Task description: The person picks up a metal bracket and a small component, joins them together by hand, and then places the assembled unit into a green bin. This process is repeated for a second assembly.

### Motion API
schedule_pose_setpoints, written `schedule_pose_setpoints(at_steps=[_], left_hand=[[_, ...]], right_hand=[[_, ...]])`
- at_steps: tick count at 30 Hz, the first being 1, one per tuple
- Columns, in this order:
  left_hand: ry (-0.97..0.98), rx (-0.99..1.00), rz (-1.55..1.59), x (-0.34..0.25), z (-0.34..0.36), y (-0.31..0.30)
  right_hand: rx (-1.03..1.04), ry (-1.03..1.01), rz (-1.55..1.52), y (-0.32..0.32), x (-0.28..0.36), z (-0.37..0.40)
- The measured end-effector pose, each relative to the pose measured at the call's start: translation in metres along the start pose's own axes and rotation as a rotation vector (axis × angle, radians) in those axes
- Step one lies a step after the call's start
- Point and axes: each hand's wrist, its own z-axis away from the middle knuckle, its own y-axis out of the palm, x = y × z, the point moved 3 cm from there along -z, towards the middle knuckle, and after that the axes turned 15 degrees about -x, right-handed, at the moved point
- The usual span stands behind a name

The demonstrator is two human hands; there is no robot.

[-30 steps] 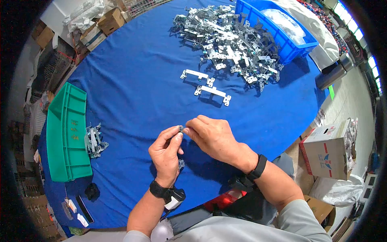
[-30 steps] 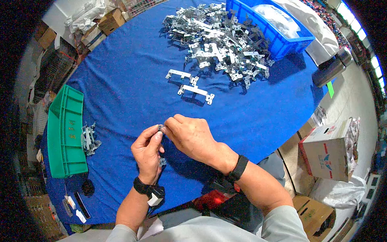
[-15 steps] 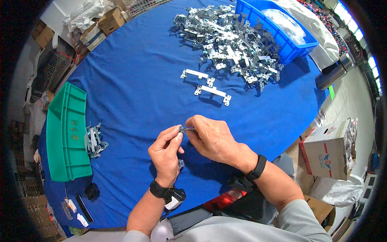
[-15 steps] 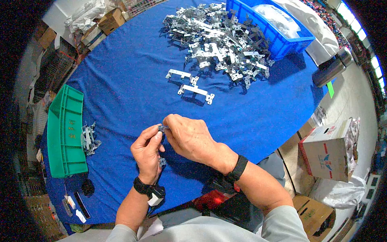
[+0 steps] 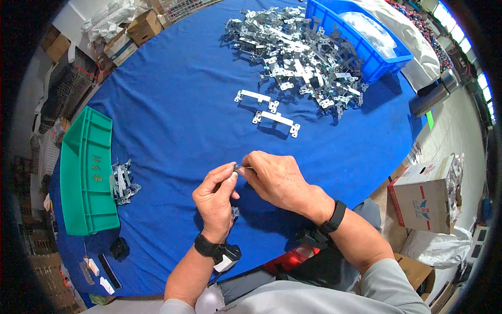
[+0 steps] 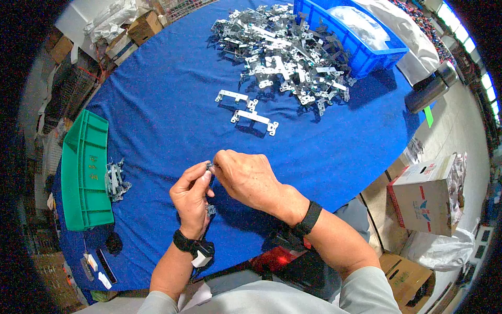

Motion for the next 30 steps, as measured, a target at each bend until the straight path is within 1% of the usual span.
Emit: schedule_pose_setpoints(at_steps=[2, 5, 7, 11, 14, 19, 20, 22, 26, 30], left_hand=[[-0.010, 0.000, 0.003, -0.0003, 0.0002, 0.0005], [-0.003, -0.003, -0.004, 0.0003, -0.0004, -0.0002], [0.002, 0.004, 0.008, 0.0014, -0.0007, -0.0002], [0.007, -0.004, 0.002, 0.0006, -0.0006, 0.0000], [-0.018, 0.003, -0.017, -0.0010, -0.0001, -0.0002], [0.023, 0.002, -0.009, 0.0001, 0.0001, 0.0011], [0.023, 0.002, -0.010, 0.0006, -0.0002, 0.0006], [0.016, 0.023, 0.014, 0.0017, -0.0008, -0.0002], [0.017, 0.029, 0.023, 0.0010, -0.0006, -0.0002], [0.009, 0.023, -0.006, 0.0002, 0.0002, 0.0014]], right_hand=[[-0.021, 0.018, -0.031, -0.0004, -0.0004, -0.0004], [-0.030, -0.008, -0.010, 0.0011, -0.0025, 0.0006], [0.034, 0.009, 0.050, 0.0022, -0.0037, 0.0022], [0.037, -0.016, 0.069, 0.0017, -0.0024, 0.0021], [-0.010, -0.002, 0.028, 0.0009, -0.0027, 0.0007], [0.074, -0.030, 0.089, 0.0029, -0.0049, 0.0030], [0.074, -0.030, 0.089, 0.0025, -0.0033, 0.0022], [-0.001, 0.004, 0.024, -0.0005, 0.0005, -0.0009], [0.023, -0.021, 0.035, 0.0026, -0.0040, 0.0016], [0.066, -0.031, 0.137, 0.0040, -0.0029, 0.0024]])
